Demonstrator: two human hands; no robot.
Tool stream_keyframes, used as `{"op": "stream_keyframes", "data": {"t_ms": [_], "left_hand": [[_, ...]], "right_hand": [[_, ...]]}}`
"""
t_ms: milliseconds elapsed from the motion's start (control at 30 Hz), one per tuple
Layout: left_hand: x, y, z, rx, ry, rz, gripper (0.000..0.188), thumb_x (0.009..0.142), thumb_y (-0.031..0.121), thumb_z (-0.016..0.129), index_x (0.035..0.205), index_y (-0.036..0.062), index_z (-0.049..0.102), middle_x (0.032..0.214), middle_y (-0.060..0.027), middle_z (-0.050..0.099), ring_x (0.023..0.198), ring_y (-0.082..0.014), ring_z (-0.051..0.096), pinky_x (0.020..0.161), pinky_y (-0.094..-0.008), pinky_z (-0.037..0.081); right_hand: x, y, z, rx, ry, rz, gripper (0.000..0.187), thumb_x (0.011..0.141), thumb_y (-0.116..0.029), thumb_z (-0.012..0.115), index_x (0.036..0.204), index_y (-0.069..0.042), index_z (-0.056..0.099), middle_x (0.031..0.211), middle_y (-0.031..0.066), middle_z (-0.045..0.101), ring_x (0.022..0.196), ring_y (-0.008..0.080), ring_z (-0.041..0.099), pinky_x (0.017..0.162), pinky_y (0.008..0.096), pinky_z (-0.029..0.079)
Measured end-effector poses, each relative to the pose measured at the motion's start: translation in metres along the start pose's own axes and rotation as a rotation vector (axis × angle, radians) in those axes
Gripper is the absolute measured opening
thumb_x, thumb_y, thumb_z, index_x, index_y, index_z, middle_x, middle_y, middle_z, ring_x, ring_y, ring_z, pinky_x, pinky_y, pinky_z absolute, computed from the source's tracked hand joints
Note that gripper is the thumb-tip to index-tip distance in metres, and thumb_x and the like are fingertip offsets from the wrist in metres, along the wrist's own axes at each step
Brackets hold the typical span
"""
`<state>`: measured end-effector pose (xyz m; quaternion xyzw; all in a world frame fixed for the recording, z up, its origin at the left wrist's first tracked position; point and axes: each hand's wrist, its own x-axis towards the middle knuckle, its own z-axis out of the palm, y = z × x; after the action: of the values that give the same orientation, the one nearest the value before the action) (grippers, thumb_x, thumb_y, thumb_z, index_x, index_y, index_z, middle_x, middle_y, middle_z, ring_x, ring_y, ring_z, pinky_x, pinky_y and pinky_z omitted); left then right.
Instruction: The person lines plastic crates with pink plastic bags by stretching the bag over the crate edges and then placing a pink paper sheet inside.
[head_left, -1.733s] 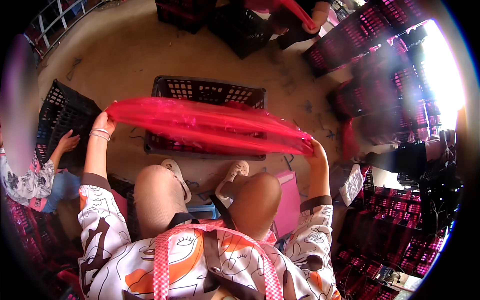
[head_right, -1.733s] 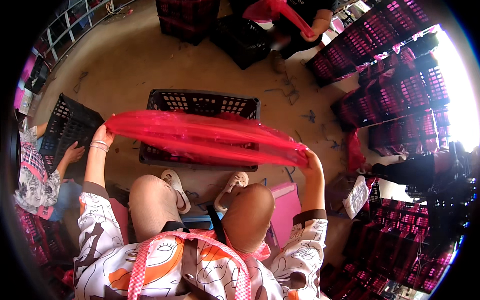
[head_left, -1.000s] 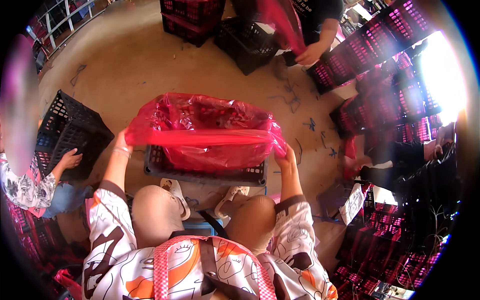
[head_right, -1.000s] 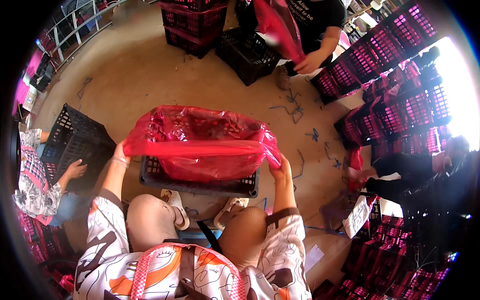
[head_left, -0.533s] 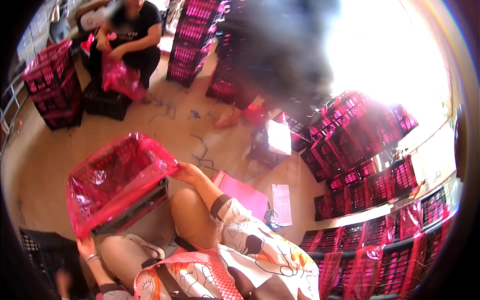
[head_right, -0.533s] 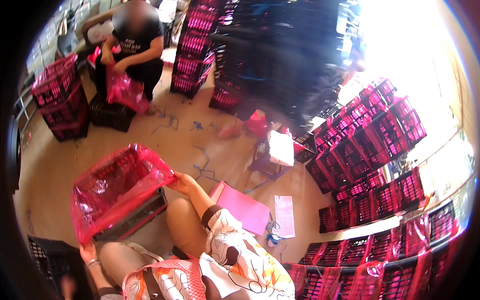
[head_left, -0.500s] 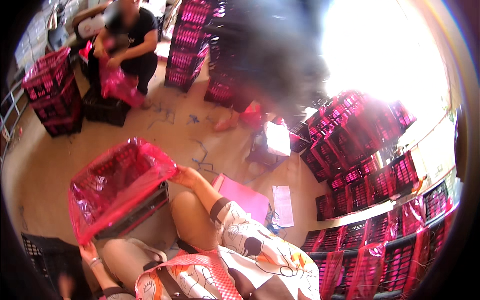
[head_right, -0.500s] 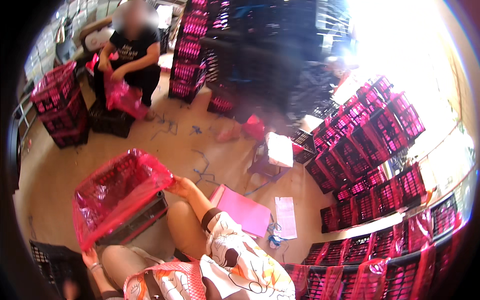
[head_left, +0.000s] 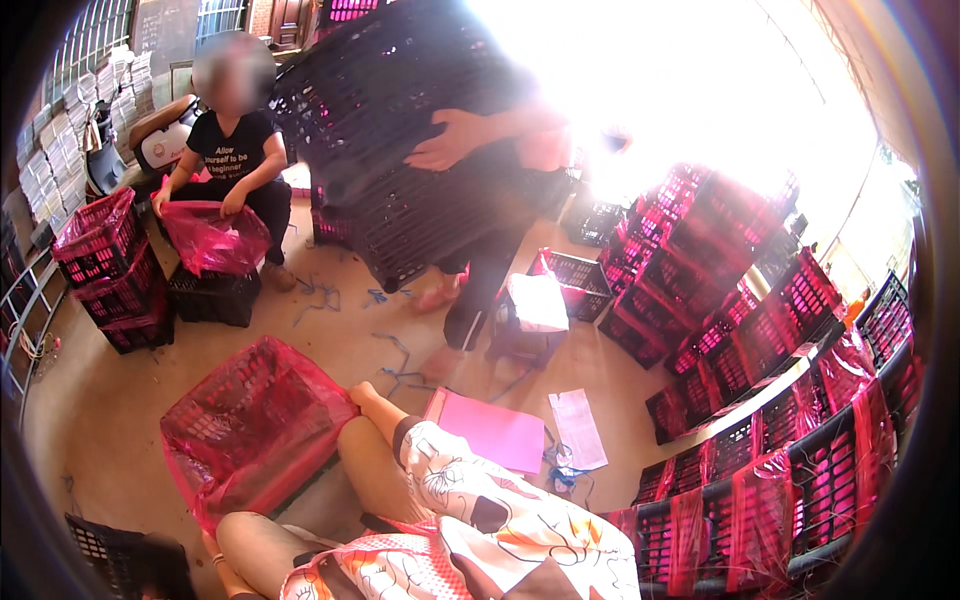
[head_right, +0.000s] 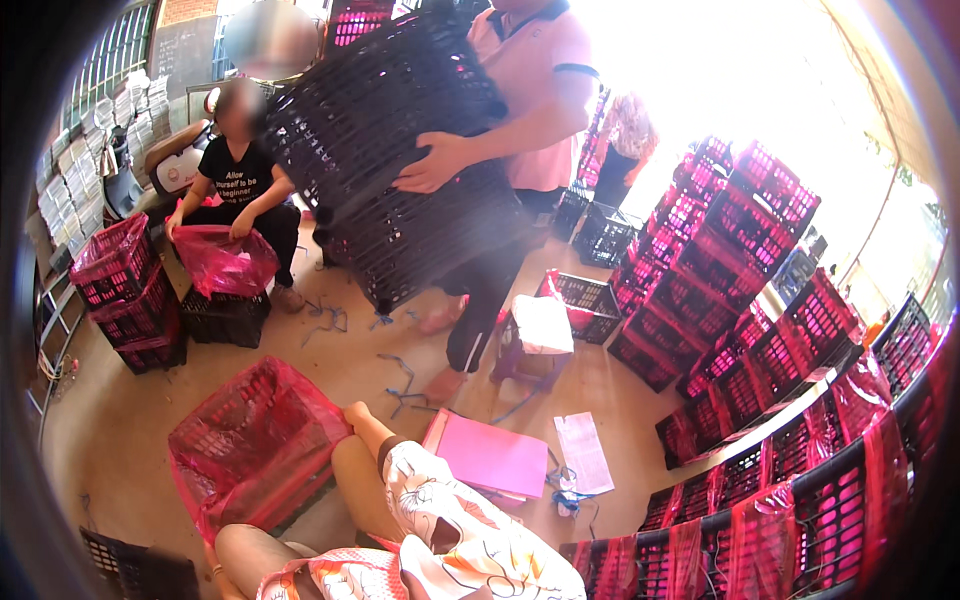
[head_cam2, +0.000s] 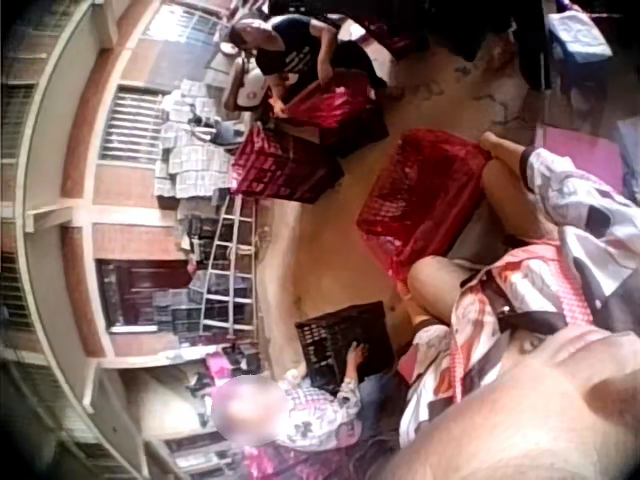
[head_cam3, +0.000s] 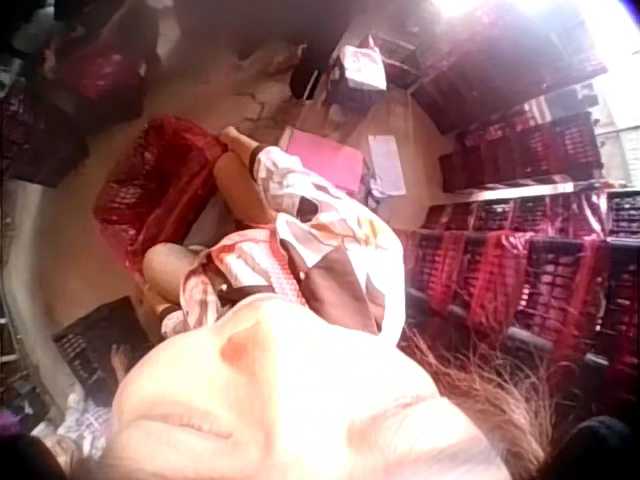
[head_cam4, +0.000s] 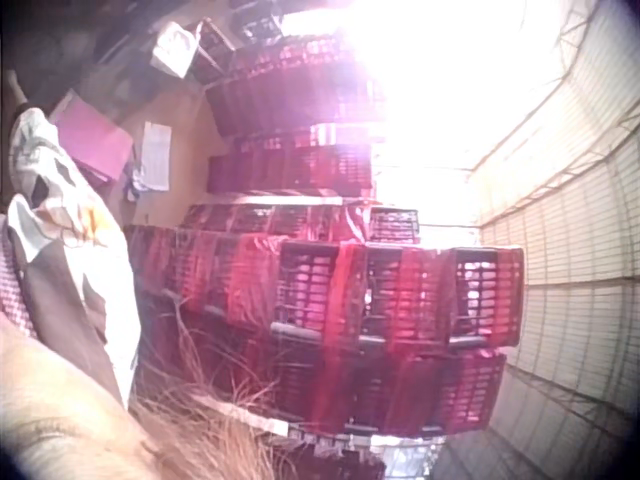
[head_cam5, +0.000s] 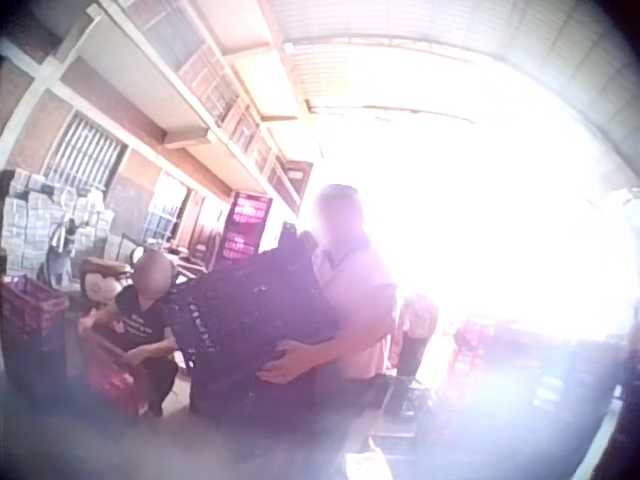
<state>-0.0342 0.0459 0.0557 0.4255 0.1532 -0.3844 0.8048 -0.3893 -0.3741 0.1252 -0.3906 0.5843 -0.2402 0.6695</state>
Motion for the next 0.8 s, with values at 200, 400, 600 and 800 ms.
{"op": "stream_keyframes", "data": {"t_ms": [200,400,600,800], "left_hand": [[-0.004,-0.003,-0.001,0.013,0.017,0.007,0.022,0.087,0.014,0.047,0.104,0.0027,0.055,0.093,-0.0079,0.062,0.084,-0.0191,0.058,0.077,-0.0336,0.047],[-0.009,-0.014,-0.014,-0.007,0.034,-0.018,0.022,0.086,0.012,0.047,0.104,0.0024,0.055,0.094,-0.0080,0.061,0.085,-0.0189,0.058,0.077,-0.0329,0.047],[-0.020,-0.016,-0.026,-0.046,0.084,0.006,0.022,0.086,0.011,0.047,0.104,0.0021,0.055,0.095,-0.0081,0.061,0.086,-0.0187,0.058,0.077,-0.0322,0.047],[-0.030,-0.020,-0.050,-0.059,0.154,0.025,0.022,0.086,0.010,0.048,0.105,0.0018,0.054,0.096,-0.0082,0.060,0.087,-0.0186,0.058,0.077,-0.0315,0.046]], "right_hand": [[0.000,0.006,0.007,-0.283,-0.035,0.008,0.021,0.083,-0.020,0.051,0.087,-0.004,0.065,0.079,0.0133,0.063,0.069,0.0213,0.061,0.058,0.0366,0.049],[-0.013,0.025,-0.008,-0.916,-0.106,-0.190,0.019,0.083,-0.017,0.051,0.089,-0.005,0.064,0.077,0.0119,0.063,0.067,0.0216,0.060,0.056,0.0359,0.049],[-0.034,0.022,-0.012,-0.877,-0.236,-0.231,0.020,0.083,-0.018,0.050,0.090,-0.006,0.063,0.077,0.0114,0.063,0.066,0.0211,0.060,0.056,0.0340,0.049],[-0.039,0.027,-0.018,-0.727,-0.391,-0.197,0.021,0.083,-0.019,0.049,0.092,-0.006,0.063,0.078,0.0109,0.062,0.065,0.0207,0.060,0.055,0.0322,0.049]]}}
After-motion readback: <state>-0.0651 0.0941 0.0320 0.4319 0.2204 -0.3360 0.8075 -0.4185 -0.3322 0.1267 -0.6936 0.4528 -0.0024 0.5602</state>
